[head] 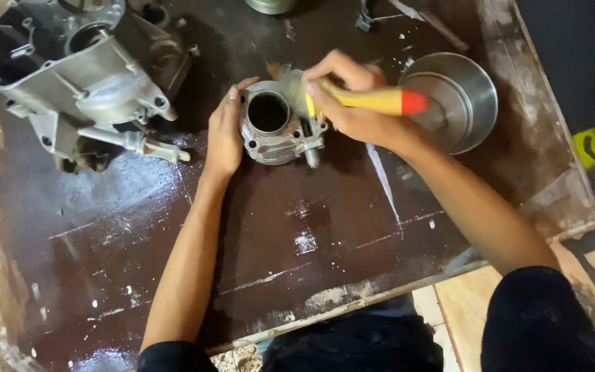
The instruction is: Cleaning a motorcycle cylinder block using a paintbrush and solvent on a workbench.
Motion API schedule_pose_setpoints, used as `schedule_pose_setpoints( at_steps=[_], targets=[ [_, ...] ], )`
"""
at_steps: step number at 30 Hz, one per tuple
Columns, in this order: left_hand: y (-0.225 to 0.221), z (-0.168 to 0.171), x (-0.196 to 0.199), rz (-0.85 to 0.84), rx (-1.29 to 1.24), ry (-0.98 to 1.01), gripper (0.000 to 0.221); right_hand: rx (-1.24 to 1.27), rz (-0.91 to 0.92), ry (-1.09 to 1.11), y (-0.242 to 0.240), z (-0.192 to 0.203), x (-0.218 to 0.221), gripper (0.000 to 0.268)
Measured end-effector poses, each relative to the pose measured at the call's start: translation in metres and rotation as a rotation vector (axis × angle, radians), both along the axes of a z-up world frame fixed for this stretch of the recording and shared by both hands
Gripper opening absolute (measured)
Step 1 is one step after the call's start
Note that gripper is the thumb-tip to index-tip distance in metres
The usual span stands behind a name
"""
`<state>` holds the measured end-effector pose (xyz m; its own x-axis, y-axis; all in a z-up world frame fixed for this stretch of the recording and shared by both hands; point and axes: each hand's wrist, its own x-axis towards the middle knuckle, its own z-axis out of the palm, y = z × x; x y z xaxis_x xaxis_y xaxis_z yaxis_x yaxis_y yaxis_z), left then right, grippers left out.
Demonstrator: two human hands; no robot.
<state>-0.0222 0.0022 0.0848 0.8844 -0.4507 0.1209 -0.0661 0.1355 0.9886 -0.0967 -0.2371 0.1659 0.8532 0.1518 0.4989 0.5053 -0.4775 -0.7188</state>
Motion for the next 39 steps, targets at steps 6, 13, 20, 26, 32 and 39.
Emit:
schedule_pose_setpoints(
  at_steps=[6,13,20,26,32,39],
  targets=[
    [0.001,-0.013,0.004,0.019,0.012,-0.041,0.052,0.047,-0.110,0.097,0.007,0.005,0.030,0.010],
    [-0.001,-0.008,0.004,0.003,-0.016,-0.022,0.051,0.240,0.072,0.509,-0.004,-0.005,0.039,0.008],
    [0.002,0.001,0.000,0.002,-0.001,0.008,0.051,0.289,0.053,0.456,-0.006,-0.010,0.035,0.011],
    [0.002,0.000,0.000,0.006,0.031,0.017,0.052,0.272,0.119,0.354,-0.014,-0.010,0.034,0.011],
    [0.001,0.000,0.001,-0.006,0.012,0.025,0.052,0.282,0.116,0.324,-0.011,-0.006,0.032,0.010],
    [0.001,-0.004,0.001,-0.010,-0.020,0.023,0.051,0.193,-0.069,0.331,0.006,0.012,0.019,0.012]
  ],
)
